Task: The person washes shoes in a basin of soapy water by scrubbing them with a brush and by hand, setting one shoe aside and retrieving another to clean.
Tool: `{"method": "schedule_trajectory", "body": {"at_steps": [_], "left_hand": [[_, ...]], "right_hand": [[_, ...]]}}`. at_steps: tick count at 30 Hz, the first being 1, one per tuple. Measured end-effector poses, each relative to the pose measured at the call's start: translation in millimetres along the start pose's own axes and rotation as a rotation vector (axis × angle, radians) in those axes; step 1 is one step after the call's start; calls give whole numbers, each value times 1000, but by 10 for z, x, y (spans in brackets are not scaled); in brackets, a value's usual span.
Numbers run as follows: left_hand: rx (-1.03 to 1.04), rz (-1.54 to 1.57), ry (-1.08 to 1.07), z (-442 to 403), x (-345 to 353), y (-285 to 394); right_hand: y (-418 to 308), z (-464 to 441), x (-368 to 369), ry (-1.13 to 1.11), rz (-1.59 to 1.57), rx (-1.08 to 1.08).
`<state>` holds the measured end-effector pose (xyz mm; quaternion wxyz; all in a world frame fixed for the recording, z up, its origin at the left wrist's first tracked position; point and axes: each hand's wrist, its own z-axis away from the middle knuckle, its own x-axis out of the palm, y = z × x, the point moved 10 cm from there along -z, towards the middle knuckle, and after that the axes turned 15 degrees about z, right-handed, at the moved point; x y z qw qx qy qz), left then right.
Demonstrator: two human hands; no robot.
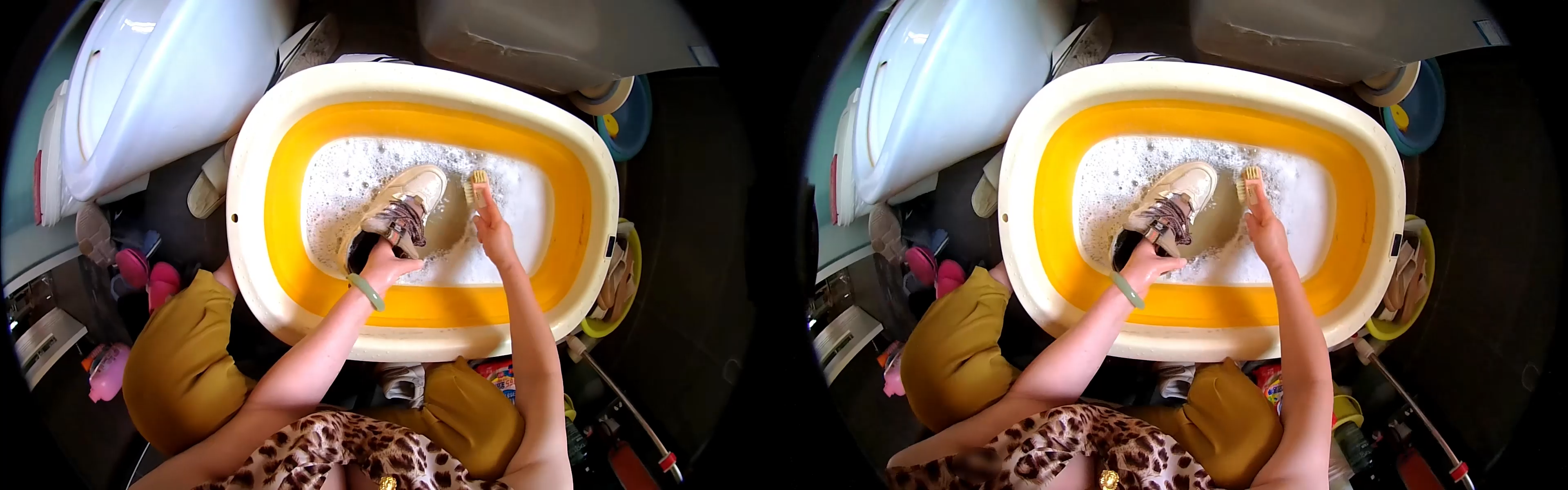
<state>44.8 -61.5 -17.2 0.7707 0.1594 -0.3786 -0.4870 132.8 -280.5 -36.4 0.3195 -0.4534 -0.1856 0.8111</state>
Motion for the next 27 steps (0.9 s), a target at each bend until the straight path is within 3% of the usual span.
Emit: {"method": "schedule_trajectory", "body": {"at_steps": [2,4,5,6,8,10,12,14,16,17,18,20,21,22,24,27], "left_hand": [[-55,340,-69,133,208,157],[40,335,-107,93,202,213],[43,602,-42,62,118,187],[45,870,27,64,68,211],[91,1039,122,54,-46,293],[52,1095,281,90,-124,192],[7,1059,355,72,-180,66],[-40,1020,436,78,-263,-73],[-95,968,399,96,-215,-85],[-115,981,453,114,-230,-108],[-119,977,454,135,-254,-129],[-156,944,407,107,-253,-167],[-157,950,409,77,-267,-221],[-143,942,383,45,-266,-255],[-127,932,359,41,-250,-257],[-55,900,306,56,-178,-48]], "right_hand": [[-8,56,77,3,96,38],[-58,221,391,-208,-106,-2],[-49,324,509,-347,-220,21],[-162,416,454,-353,-219,24],[-423,556,195,-251,-353,62],[-641,661,162,-275,-353,23],[-950,831,420,-481,-52,-164],[-1051,803,514,-489,10,-278],[-1089,531,343,-170,375,-461],[-922,396,299,-232,479,-288],[-970,440,265,-232,476,-284],[-1249,548,107,-157,205,-402],[-1365,720,213,-307,226,-380],[-1482,865,314,-249,199,-571],[-1293,845,545,-327,397,-526],[-1058,436,204,-97,495,-397]]}}
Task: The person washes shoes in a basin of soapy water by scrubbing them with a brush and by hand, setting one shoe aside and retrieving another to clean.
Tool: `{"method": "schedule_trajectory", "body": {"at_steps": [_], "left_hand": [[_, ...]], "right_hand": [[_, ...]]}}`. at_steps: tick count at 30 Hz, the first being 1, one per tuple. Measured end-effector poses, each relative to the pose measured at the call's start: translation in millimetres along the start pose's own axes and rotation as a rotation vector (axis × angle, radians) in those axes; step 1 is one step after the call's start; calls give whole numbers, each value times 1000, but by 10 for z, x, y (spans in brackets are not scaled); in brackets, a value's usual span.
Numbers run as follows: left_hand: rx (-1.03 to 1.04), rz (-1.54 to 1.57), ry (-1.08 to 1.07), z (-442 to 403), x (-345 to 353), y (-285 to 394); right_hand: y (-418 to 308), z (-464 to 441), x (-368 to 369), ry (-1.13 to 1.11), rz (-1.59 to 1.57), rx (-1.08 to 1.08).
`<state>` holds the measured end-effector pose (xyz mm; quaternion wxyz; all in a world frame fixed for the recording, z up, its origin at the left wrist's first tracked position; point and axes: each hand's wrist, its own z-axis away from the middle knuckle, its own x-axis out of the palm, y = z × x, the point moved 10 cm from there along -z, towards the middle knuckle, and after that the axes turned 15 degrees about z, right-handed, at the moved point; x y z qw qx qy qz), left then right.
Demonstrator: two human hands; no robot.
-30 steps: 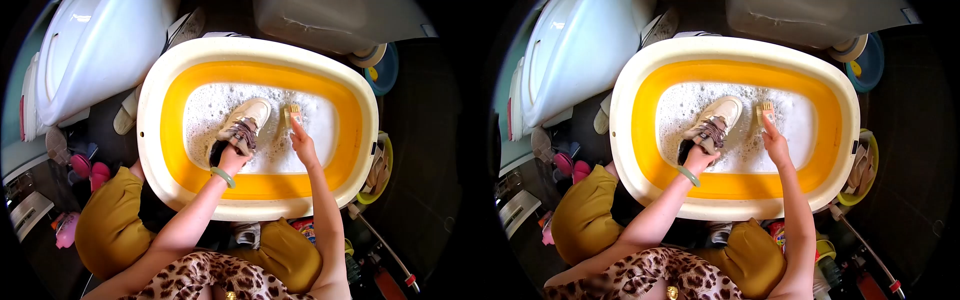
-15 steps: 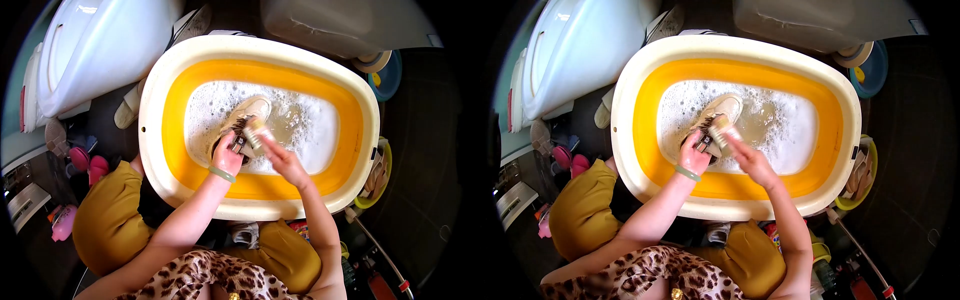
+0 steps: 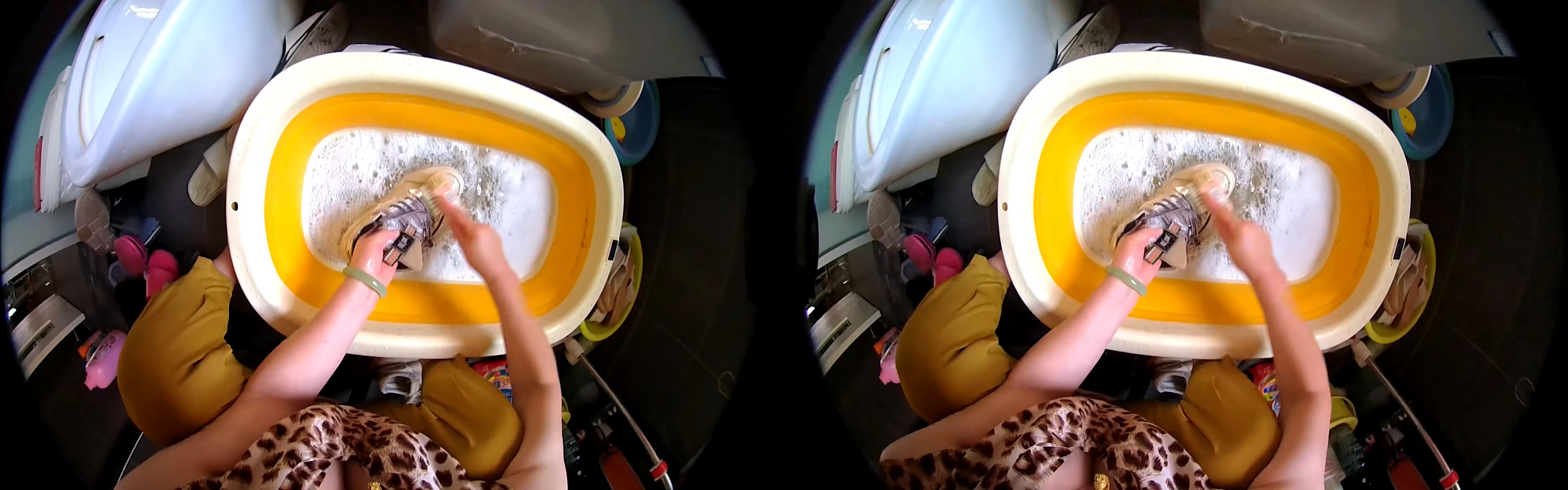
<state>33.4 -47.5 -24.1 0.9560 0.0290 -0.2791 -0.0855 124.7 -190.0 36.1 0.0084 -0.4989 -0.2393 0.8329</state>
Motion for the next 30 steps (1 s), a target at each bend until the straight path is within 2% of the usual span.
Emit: {"method": "schedule_trajectory", "body": {"at_steps": [2,4,5,6,7,10,11,13,16,17,19,20,21,24,25,27,29,30], "left_hand": [[4,-20,23,6,3,34],[-12,-13,13,-58,-108,34],[-28,-50,121,-45,-174,37],[-23,-45,57,-58,-111,43],[-18,-45,-7,-59,-50,53],[-1,-69,-75,9,68,69],[-12,-74,-80,48,104,55],[-35,-44,-118,82,206,59],[-23,-32,-34,19,122,133],[-35,-18,2,31,80,145],[-60,-6,-40,-65,-35,98],[-42,-8,-68,-72,27,100],[-25,-8,-88,-47,48,105],[-17,25,-54,60,134,178],[5,46,-16,85,85,209],[-2,67,-75,28,50,226],[45,141,41,46,-68,342],[60,158,12,26,-58,386]], "right_hand": [[19,43,-184,133,-163,-87],[-392,260,-217,81,-246,-187],[-539,336,-102,-11,-197,-223],[-545,365,100,-101,-169,-221],[-501,346,167,-101,-175,-220],[-38,67,75,-64,-17,74],[56,10,-56,101,36,8],[13,10,-156,127,9,-9],[-522,303,-4,43,-188,-168],[-575,344,14,123,-218,-198],[-265,183,79,41,-60,-70],[-180,98,-28,115,51,-68],[36,7,30,71,109,7],[444,-94,-21,208,84,-16],[599,-92,-58,321,-93,30],[784,23,-55,433,-265,84],[980,183,334,158,-180,411],[836,217,417,156,-27,272]]}}
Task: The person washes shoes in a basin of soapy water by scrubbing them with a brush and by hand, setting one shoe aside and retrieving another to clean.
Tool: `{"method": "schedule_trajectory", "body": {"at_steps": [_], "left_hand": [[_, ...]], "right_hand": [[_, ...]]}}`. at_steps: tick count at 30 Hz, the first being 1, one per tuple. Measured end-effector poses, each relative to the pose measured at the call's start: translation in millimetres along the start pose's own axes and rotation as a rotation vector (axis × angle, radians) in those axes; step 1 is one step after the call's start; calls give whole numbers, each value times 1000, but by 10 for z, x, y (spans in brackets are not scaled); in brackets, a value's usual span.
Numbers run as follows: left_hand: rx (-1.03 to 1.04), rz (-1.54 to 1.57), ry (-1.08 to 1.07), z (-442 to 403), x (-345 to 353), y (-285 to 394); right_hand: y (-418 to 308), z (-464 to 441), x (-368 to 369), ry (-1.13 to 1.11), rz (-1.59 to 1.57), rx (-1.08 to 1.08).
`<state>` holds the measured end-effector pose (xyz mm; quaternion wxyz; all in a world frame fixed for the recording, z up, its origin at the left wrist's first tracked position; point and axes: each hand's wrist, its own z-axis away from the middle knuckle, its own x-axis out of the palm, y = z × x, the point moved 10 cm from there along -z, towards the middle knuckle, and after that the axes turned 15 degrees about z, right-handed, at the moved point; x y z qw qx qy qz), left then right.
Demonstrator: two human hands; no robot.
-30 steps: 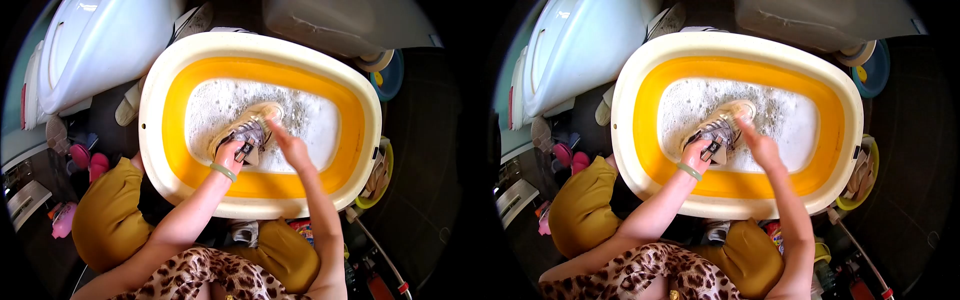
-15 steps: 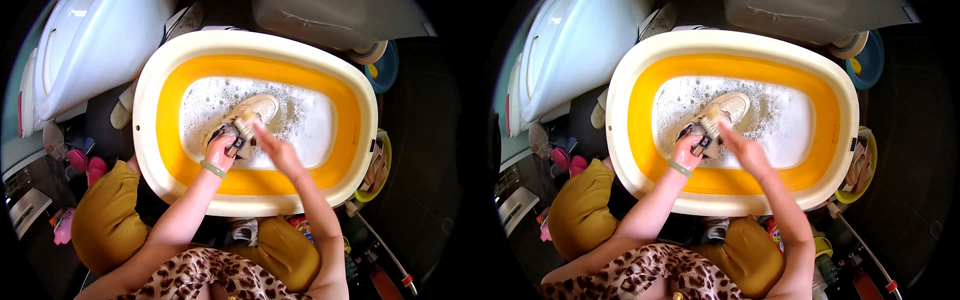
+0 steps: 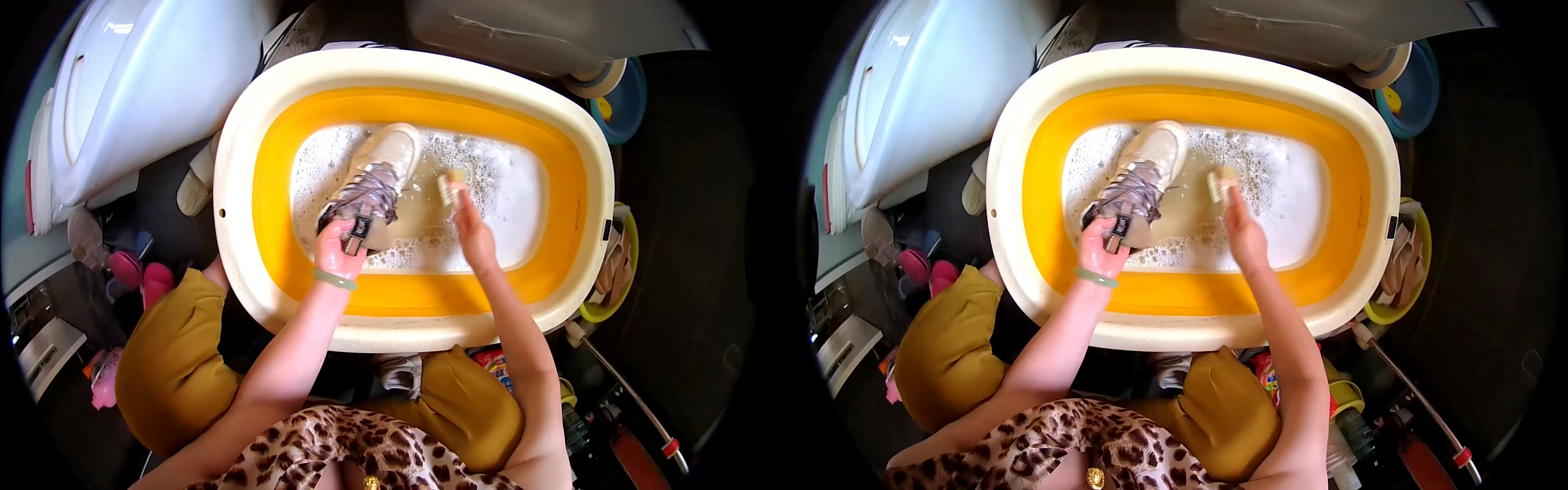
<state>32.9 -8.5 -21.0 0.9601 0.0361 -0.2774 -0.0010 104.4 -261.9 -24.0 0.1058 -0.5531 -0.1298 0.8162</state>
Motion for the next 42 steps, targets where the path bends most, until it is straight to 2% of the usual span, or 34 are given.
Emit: {"method": "schedule_trajectory", "body": {"at_steps": [3,4,6,10,12,14,15,17,18,19,21,22,24,25,28,29,31,35,37,39,42], "left_hand": [[5,11,-40,14,75,91],[3,19,-53,27,107,108],[-9,38,-99,48,175,150],[-40,82,-154,0,213,183],[-58,92,-179,6,218,153],[-72,75,-157,-39,145,115],[-73,58,-127,-74,105,109],[-62,62,-122,-61,116,87],[-57,64,-120,-56,123,76],[-57,76,-107,-58,123,55],[-41,100,-92,-44,147,57],[-54,109,-64,-32,121,50],[-80,116,-89,-37,132,38],[-78,119,-94,-36,170,44],[-121,142,-260,26,384,-16],[-124,143,-261,26,389,-36],[-128,147,-306,35,457,-54],[-86,116,-297,58,625,-51],[8,126,-179,20,680,-58],[-45,147,-224,-257,707,-87],[58,50,-288,-394,744,-6]], "right_hand": [[-265,287,319,-185,102,-124],[-299,336,326,-185,101,-116],[-456,456,451,-368,108,-208],[-568,49,251,-436,-1,-359],[-144,-445,225,-196,-255,-123],[-15,-718,62,-65,-773,159],[-34,-765,173,-68,-771,145],[186,-814,595,-23,-1085,376],[-146,-664,774,-248,-1392,474],[-521,-500,866,-421,-1660,672],[-963,-471,511,-616,-1762,229],[-1114,-371,332,-636,-1758,235],[-1488,-190,-181,-731,-1298,59],[-1567,-128,-289,-731,-1294,53],[-1449,-113,-407,-537,-974,20],[-1378,-126,-316,-535,-973,20],[-1273,-218,-389,-325,-889,18],[-1326,-342,-20,-286,-945,104],[-1559,-379,152,-298,-1007,106],[-1775,-303,244,-245,-878,40],[-1735,-175,371,-172,-778,-76]]}}
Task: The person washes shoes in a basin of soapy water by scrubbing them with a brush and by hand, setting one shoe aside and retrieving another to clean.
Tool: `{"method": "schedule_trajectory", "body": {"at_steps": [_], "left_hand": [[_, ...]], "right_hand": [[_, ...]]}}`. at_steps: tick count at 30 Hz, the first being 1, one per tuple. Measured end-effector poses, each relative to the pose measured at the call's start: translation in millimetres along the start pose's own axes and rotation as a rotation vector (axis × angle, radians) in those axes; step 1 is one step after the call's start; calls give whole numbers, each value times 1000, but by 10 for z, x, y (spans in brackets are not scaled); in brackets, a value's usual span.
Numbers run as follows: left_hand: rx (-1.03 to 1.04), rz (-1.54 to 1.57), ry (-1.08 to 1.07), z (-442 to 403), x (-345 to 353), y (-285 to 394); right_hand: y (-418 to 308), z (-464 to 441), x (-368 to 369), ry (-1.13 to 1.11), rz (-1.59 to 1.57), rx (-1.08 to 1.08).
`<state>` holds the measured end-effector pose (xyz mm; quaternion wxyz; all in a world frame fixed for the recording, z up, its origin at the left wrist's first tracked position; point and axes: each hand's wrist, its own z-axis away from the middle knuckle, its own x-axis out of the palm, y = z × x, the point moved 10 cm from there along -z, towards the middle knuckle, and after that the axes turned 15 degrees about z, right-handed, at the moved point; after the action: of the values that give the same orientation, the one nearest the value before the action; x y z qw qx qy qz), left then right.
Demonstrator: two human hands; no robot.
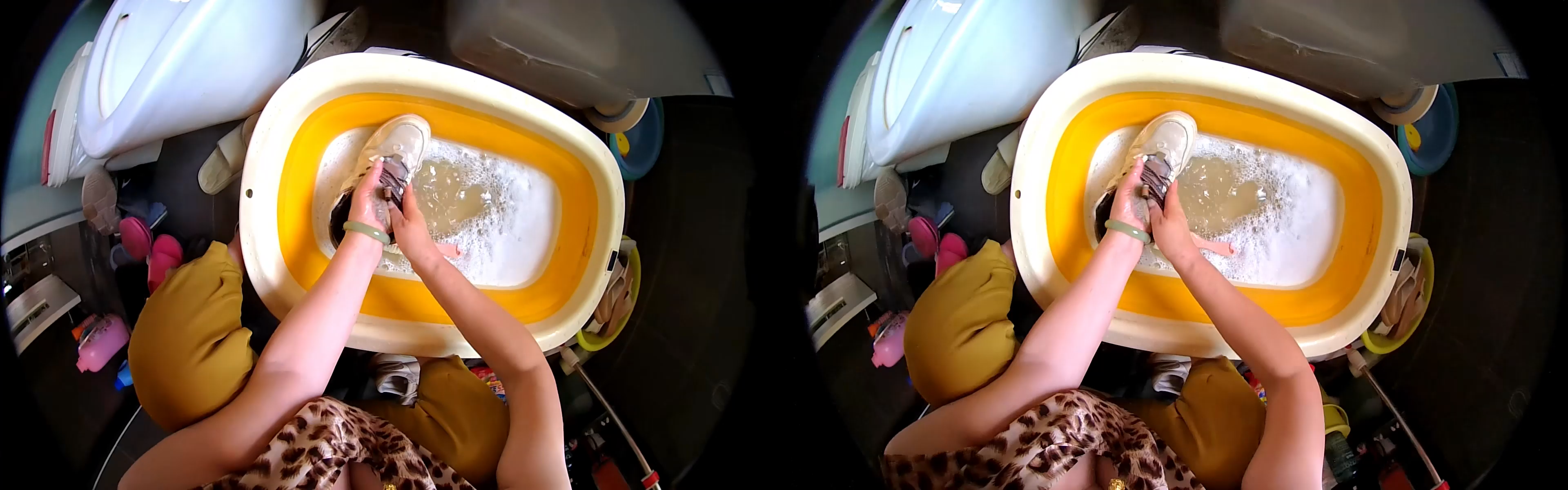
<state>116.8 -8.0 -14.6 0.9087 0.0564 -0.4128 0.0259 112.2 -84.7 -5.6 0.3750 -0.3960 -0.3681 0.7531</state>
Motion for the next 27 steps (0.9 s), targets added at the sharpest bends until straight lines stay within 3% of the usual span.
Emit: {"method": "schedule_trajectory", "body": {"at_steps": [3,5,7,9,14,16,19,21,22,23,24,27], "left_hand": [[41,-157,145,-49,-130,-25],[78,-197,242,-101,-263,-18],[67,-229,281,-115,-257,-64],[151,-351,415,-91,-322,-9],[214,-361,377,-221,-355,-90],[328,-626,501,-172,-371,24],[278,-721,504,-196,-375,-29],[208,-641,539,-117,-407,-74],[95,-553,497,-26,-327,-137],[89,-474,367,30,-183,-114],[34,-382,270,20,-181,-90],[-63,-197,120,77,-182,66]], "right_hand": [[-143,120,-127,22,154,-83],[-47,129,-111,-108,195,30],[-84,152,-211,-102,262,27],[-109,143,-258,-78,324,-73],[-61,250,-279,-223,308,1],[-118,308,-308,-250,352,0],[-21,351,-371,-276,463,8],[367,358,-400,-400,-97,70],[488,386,-563,-429,-118,290],[729,283,-835,-235,31,297],[885,196,-1008,-52,-130,223],[987,89,-1501,244,-192,343]]}}
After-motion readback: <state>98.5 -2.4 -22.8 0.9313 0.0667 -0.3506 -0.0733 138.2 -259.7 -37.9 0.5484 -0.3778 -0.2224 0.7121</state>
